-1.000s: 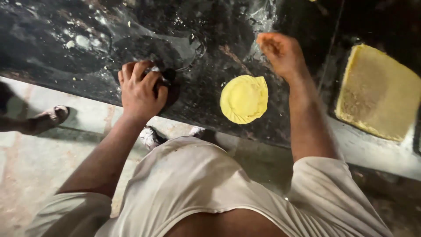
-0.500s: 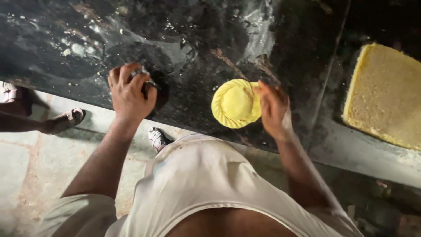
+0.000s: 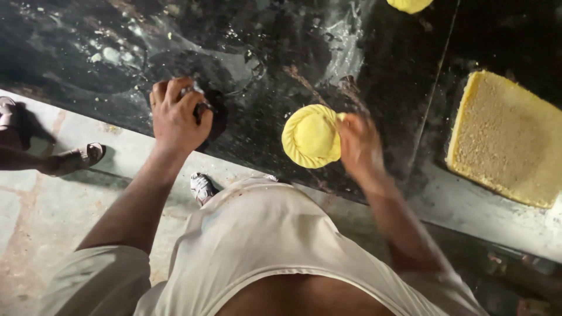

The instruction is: Crimp edges of circular dough pieces on a bakery workstation.

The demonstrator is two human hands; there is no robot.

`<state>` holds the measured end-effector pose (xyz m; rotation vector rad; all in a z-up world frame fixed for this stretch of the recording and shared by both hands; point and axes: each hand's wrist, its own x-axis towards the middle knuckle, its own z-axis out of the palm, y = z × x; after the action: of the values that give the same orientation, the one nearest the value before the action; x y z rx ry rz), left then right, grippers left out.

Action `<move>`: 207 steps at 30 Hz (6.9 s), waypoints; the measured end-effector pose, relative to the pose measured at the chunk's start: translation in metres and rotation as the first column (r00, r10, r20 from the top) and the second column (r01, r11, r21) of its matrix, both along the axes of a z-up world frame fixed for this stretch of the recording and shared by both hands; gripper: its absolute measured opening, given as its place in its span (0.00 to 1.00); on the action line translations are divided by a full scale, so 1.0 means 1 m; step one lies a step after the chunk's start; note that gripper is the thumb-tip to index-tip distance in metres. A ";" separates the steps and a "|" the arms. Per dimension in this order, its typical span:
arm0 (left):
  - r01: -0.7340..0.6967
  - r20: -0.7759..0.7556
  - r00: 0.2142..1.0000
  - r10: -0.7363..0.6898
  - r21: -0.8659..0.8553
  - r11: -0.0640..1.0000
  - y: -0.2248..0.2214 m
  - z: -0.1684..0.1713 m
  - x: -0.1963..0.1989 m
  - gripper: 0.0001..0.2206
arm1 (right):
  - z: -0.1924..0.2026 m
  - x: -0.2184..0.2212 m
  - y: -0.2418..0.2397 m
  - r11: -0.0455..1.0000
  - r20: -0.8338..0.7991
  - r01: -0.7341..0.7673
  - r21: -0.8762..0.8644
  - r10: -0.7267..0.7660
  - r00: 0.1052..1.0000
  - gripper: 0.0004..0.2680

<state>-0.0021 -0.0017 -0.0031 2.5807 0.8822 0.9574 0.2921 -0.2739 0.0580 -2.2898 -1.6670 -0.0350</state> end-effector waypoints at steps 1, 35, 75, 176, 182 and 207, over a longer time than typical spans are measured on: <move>0.006 -0.003 1.000 -0.006 0.004 1.000 0.001 0.000 0.001 0.07 | 0.004 -0.018 -0.010 0.993 0.096 -0.056 0.107 0.046 0.994 0.12; 0.063 0.074 0.995 -0.059 -0.053 0.997 0.000 -0.009 -0.008 0.05 | -0.019 -0.027 -0.030 0.993 0.217 -0.010 0.121 -0.016 0.976 0.11; 0.158 0.173 0.974 -0.149 -0.039 0.987 0.005 -0.006 -0.011 0.05 | -0.060 -0.050 -0.052 0.853 -0.271 0.522 -0.003 -0.503 0.820 0.09; 0.306 0.260 0.926 -0.275 -0.090 0.948 0.016 0.001 -0.022 0.05 | -0.081 -0.054 -0.051 0.668 -0.504 0.744 -0.006 -0.645 0.574 0.10; 0.313 0.282 0.920 -0.274 -0.105 0.944 0.016 0.002 -0.022 0.04 | -0.066 -0.075 -0.037 0.591 -0.444 0.807 -0.011 -0.726 0.526 0.07; 0.309 0.330 0.905 -0.269 -0.073 0.948 0.015 -0.005 -0.022 0.04 | -0.048 -0.024 -0.018 0.672 -0.466 0.740 0.010 -0.652 0.599 0.18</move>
<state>-0.0245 0.0136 -0.0081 2.2786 0.4408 1.1416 0.2677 -0.2923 0.0098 -2.4065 -0.4398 0.1128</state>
